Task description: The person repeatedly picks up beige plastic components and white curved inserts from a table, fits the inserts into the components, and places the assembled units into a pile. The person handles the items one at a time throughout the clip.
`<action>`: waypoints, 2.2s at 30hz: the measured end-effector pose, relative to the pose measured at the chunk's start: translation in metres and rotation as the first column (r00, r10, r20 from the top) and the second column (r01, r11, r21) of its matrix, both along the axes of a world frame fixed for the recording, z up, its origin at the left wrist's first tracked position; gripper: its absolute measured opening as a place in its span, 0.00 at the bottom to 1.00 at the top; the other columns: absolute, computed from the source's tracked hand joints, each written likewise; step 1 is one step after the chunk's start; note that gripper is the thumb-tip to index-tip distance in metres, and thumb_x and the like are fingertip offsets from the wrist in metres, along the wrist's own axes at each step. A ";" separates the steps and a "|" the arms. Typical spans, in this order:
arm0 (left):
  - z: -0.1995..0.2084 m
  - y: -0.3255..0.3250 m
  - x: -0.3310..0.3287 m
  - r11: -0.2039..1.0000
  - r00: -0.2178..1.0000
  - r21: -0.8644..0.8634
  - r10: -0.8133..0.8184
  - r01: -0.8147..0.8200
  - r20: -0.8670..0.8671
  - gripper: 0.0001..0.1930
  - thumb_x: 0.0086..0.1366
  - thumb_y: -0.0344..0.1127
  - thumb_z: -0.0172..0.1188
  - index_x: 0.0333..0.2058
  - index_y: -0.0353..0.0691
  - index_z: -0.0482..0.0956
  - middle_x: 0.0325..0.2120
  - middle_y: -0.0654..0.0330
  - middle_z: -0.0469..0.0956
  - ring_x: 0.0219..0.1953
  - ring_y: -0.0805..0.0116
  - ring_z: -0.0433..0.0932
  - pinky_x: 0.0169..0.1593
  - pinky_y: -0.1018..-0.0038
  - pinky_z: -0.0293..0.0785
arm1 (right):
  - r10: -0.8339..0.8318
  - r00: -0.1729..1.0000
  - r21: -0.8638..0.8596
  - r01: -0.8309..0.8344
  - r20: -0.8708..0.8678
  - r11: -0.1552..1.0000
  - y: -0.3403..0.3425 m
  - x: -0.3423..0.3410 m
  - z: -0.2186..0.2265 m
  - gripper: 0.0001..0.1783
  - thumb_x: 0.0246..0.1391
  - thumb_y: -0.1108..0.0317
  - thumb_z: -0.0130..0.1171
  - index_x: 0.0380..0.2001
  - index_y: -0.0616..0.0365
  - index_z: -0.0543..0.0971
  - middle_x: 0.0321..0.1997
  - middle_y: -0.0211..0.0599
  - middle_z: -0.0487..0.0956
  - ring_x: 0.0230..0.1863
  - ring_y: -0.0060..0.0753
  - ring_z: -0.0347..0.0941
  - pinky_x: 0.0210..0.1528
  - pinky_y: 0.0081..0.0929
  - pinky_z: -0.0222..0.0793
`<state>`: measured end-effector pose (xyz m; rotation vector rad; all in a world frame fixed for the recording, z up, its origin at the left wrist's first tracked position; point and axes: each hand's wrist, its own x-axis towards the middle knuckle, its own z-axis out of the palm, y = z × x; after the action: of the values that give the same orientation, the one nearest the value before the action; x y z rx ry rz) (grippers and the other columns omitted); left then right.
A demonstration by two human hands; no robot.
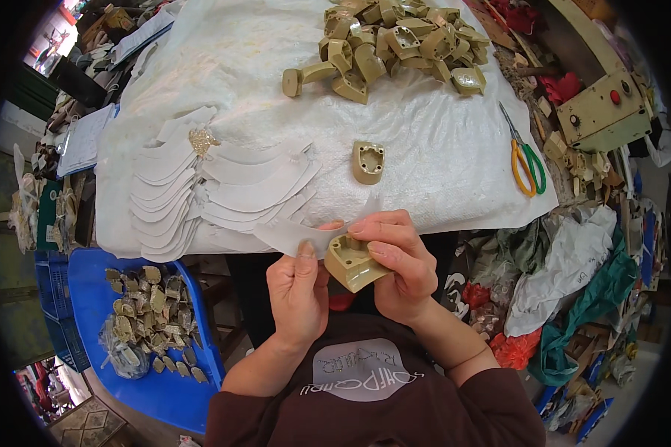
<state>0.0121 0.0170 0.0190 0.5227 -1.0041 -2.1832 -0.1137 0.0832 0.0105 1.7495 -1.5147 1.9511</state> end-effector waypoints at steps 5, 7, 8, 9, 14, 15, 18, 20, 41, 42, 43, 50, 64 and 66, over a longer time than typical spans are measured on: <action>0.005 0.003 -0.003 0.996 0.999 -0.083 0.018 -0.015 0.028 0.20 0.72 0.36 0.42 0.51 0.21 0.68 0.45 0.48 0.75 0.47 0.68 0.75 0.51 0.74 0.71 | -0.005 1.000 0.004 0.005 0.010 1.000 0.001 -0.001 0.002 0.24 0.40 0.88 0.55 0.43 0.58 0.72 0.43 0.46 0.76 0.40 0.47 0.73 0.38 0.33 0.73; 0.009 0.004 -0.003 0.992 0.996 -0.125 0.036 -0.026 0.080 0.20 0.72 0.36 0.42 0.50 0.21 0.69 0.46 0.47 0.74 0.48 0.66 0.73 0.53 0.72 0.69 | -0.002 1.000 0.019 0.002 0.005 1.000 0.002 -0.003 0.002 0.23 0.40 0.88 0.56 0.43 0.58 0.72 0.43 0.45 0.76 0.40 0.47 0.73 0.37 0.33 0.74; 0.010 0.005 -0.002 0.989 0.993 -0.148 0.037 -0.019 0.115 0.20 0.71 0.37 0.43 0.49 0.21 0.69 0.48 0.46 0.73 0.51 0.63 0.72 0.56 0.69 0.66 | 0.000 1.000 0.026 0.000 0.003 1.000 0.002 -0.003 0.002 0.23 0.40 0.88 0.56 0.42 0.58 0.72 0.42 0.45 0.76 0.40 0.47 0.73 0.37 0.32 0.74; 0.011 0.006 -0.002 0.985 0.988 -0.171 0.038 -0.012 0.151 0.21 0.71 0.38 0.43 0.49 0.21 0.70 0.50 0.44 0.71 0.53 0.61 0.71 0.58 0.66 0.64 | -0.022 0.999 0.028 0.023 -0.024 0.999 0.002 -0.003 0.002 0.23 0.39 0.86 0.58 0.42 0.58 0.72 0.42 0.44 0.77 0.39 0.46 0.73 0.37 0.32 0.72; 0.003 0.007 0.003 0.945 0.974 -0.327 0.062 0.012 0.216 0.21 0.71 0.37 0.42 0.49 0.20 0.69 0.53 0.42 0.69 0.55 0.60 0.69 0.60 0.66 0.61 | -0.159 0.967 0.063 0.174 -0.200 0.983 0.003 -0.003 0.004 0.25 0.34 0.78 0.63 0.41 0.53 0.74 0.39 0.35 0.77 0.35 0.37 0.68 0.37 0.35 0.62; 0.000 0.007 0.004 0.936 0.967 -0.350 0.073 0.018 0.245 0.21 0.71 0.37 0.41 0.49 0.20 0.69 0.53 0.42 0.69 0.55 0.60 0.69 0.60 0.66 0.61 | -0.179 0.961 0.059 0.195 -0.213 0.979 0.003 -0.003 0.002 0.24 0.33 0.77 0.64 0.40 0.52 0.74 0.38 0.33 0.77 0.34 0.36 0.67 0.37 0.35 0.59; -0.005 0.001 0.001 0.867 0.971 -0.497 0.128 -0.011 0.202 0.18 0.71 0.32 0.40 0.49 0.22 0.71 0.45 0.49 0.77 0.46 0.69 0.75 0.52 0.73 0.68 | -0.210 0.948 0.065 0.231 -0.238 0.971 0.000 -0.005 -0.003 0.22 0.32 0.73 0.65 0.37 0.50 0.76 0.36 0.28 0.77 0.34 0.34 0.65 0.39 0.35 0.53; 0.005 -0.004 -0.001 0.838 0.948 -0.544 0.212 -0.050 0.239 0.17 0.71 0.31 0.42 0.47 0.24 0.73 0.43 0.50 0.78 0.43 0.70 0.76 0.49 0.75 0.70 | -0.195 0.952 0.094 0.222 -0.236 0.970 0.002 -0.006 -0.002 0.21 0.31 0.73 0.64 0.36 0.49 0.76 0.36 0.27 0.76 0.35 0.33 0.65 0.40 0.36 0.51; 0.000 0.004 -0.003 0.522 0.886 -0.851 0.371 0.048 0.277 0.12 0.63 0.22 0.53 0.45 0.31 0.76 0.35 0.51 0.76 0.34 0.63 0.75 0.38 0.74 0.71 | -0.039 0.956 0.514 0.191 -0.291 0.836 0.015 -0.021 0.012 0.18 0.31 0.77 0.62 0.32 0.51 0.76 0.28 0.29 0.66 0.34 0.32 0.63 0.43 0.38 0.46; -0.003 0.003 -0.004 0.583 0.892 -0.812 0.349 0.034 0.288 0.12 0.63 0.23 0.54 0.45 0.32 0.77 0.34 0.52 0.76 0.34 0.63 0.75 0.39 0.73 0.71 | -0.031 0.970 0.500 0.152 -0.241 0.853 0.015 -0.022 0.010 0.18 0.33 0.78 0.62 0.33 0.51 0.76 0.29 0.29 0.67 0.34 0.32 0.63 0.43 0.37 0.46; -0.007 0.002 -0.004 0.640 0.897 -0.768 0.327 0.020 0.296 0.12 0.62 0.24 0.55 0.45 0.33 0.77 0.34 0.54 0.76 0.35 0.63 0.74 0.40 0.73 0.71 | -0.022 0.981 0.483 0.114 -0.192 0.868 0.016 -0.023 0.009 0.18 0.35 0.79 0.61 0.34 0.52 0.76 0.29 0.29 0.67 0.34 0.32 0.63 0.44 0.36 0.46; -0.024 -0.011 -0.008 0.465 0.944 -0.881 0.319 -0.083 0.079 0.10 0.59 0.33 0.63 0.39 0.38 0.78 0.32 0.60 0.69 0.37 0.67 0.65 0.39 0.74 0.63 | 0.178 0.960 0.401 -0.254 0.217 0.880 0.020 -0.023 0.004 0.17 0.41 0.79 0.60 0.37 0.54 0.74 0.31 0.31 0.69 0.36 0.34 0.64 0.46 0.33 0.49; -0.019 -0.012 -0.010 0.232 0.931 -0.958 0.356 -0.170 -0.080 0.07 0.56 0.28 0.65 0.30 0.37 0.74 0.24 0.61 0.69 0.27 0.66 0.66 0.31 0.74 0.63 | 0.212 0.971 0.407 -0.151 -0.109 0.901 0.015 -0.025 0.006 0.19 0.35 0.76 0.63 0.36 0.53 0.76 0.36 0.29 0.71 0.38 0.35 0.64 0.45 0.35 0.53; -0.018 -0.019 -0.003 0.125 0.916 -0.978 0.388 -0.164 -0.104 0.09 0.53 0.27 0.67 0.31 0.39 0.75 0.24 0.62 0.69 0.28 0.65 0.66 0.32 0.73 0.64 | 0.168 0.972 0.387 -0.094 -0.164 0.917 0.014 -0.023 0.008 0.20 0.35 0.72 0.66 0.37 0.52 0.76 0.40 0.29 0.72 0.40 0.37 0.65 0.47 0.36 0.55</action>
<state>0.0096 -0.0021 0.0014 0.1976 -1.9613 -0.7240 -0.1367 0.0973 0.0181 2.1719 -1.8358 1.5538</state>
